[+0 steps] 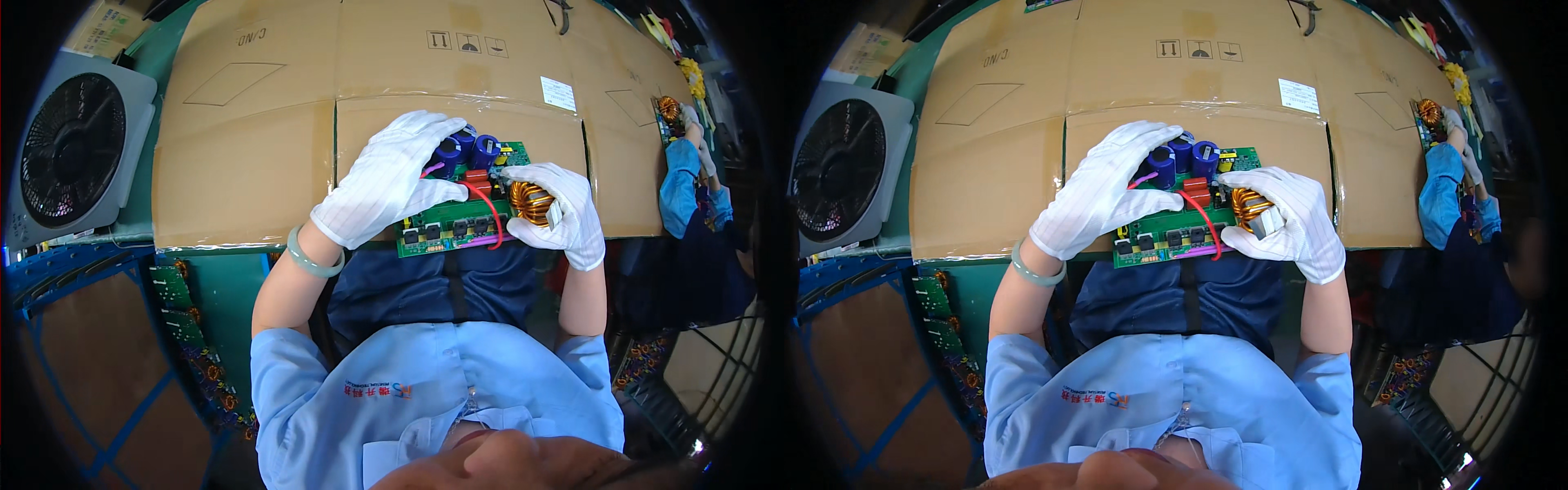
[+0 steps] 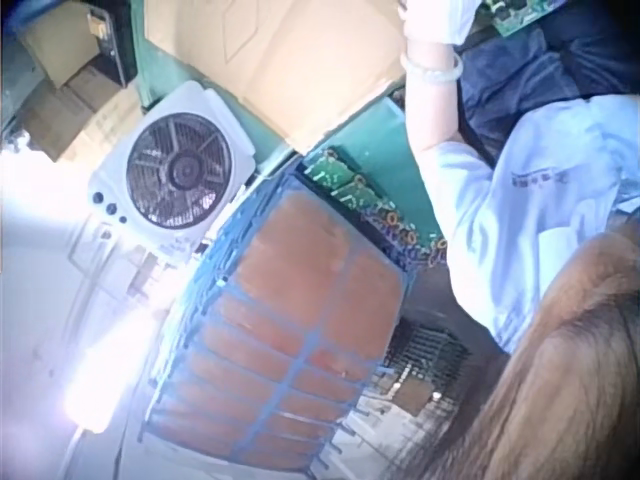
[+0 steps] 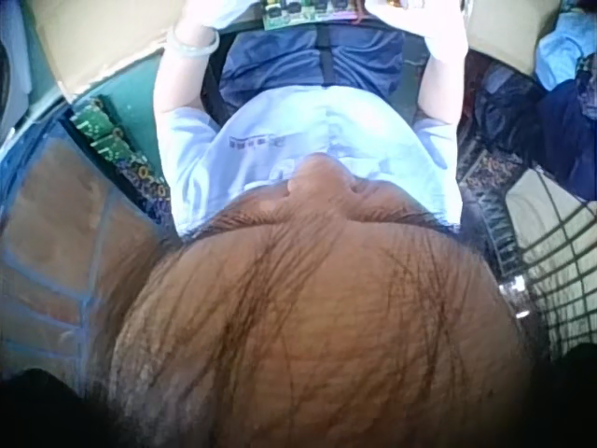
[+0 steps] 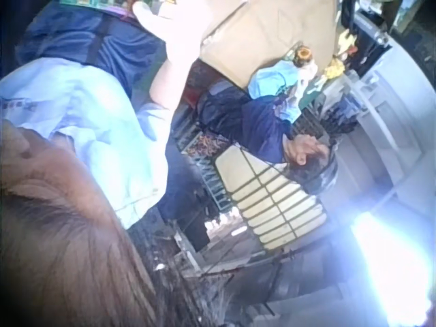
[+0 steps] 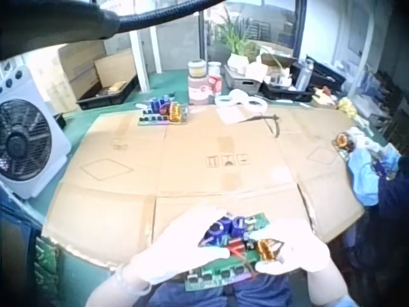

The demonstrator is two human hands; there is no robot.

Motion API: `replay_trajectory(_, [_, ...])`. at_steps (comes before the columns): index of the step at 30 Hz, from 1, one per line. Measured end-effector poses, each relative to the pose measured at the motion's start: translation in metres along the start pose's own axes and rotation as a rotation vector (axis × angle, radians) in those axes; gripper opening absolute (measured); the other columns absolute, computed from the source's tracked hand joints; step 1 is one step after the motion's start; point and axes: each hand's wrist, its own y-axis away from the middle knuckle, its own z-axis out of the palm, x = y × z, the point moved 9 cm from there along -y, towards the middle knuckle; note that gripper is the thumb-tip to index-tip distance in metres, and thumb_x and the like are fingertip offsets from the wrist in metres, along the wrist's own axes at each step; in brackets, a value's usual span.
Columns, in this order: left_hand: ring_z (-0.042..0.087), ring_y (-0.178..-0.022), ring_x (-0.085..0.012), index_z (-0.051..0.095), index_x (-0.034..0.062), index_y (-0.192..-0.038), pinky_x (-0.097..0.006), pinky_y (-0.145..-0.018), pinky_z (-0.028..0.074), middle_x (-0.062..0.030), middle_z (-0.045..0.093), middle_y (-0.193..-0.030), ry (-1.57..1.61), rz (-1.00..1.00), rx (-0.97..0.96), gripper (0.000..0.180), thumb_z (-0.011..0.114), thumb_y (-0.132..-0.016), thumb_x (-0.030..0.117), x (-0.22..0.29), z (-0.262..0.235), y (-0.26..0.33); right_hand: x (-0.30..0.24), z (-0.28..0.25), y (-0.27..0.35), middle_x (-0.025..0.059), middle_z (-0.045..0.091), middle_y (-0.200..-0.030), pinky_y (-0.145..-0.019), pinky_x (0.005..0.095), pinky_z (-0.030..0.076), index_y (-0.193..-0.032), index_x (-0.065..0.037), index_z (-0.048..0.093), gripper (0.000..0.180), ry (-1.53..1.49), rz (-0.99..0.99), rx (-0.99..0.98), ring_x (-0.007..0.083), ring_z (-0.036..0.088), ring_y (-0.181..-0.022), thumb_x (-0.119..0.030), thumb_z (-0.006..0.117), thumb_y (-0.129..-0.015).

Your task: The person picks up green circuit boards from a table and inspects them by turning them over to view both sides. They handle the boards with gloved hands, checking components like capacitors and coils, and place them into a blue bin after inspection.

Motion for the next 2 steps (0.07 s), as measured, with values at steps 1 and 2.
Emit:
replay_trajectory(1, [0.051,-0.133,-0.041,0.054,0.0033,-0.14,-0.047,-0.111,0.041,-0.0227,0.058,-0.138,0.028,-0.006,-0.006,0.079,0.077,-0.082,0.052,-0.0023,0.0013,0.0003,0.0032,0.0009,-0.0012,0.0114,0.074,-0.096,-0.079,0.036,0.057,-0.108,-0.007,0.074,0.049,-0.012,0.027,-0.019,0.0305,0.072,-0.085,-0.028,0.088,-0.067])
replay_trajectory(2, [0.05,-0.134,-0.0408,0.054,0.0035,-0.141,-0.046,-0.113,0.039,-0.0228,0.057,-0.139,0.049,-0.011,-0.009,0.079,0.075,-0.084,0.053,-0.0061,0.0044,-0.0001,0.0065,0.001,-0.003,0.0121,0.074,-0.096,-0.078,0.036,0.057,-0.109,-0.007,0.074,0.048,-0.024,0.053,-0.039,0.0307,0.072,-0.085,-0.028,0.087,-0.067])
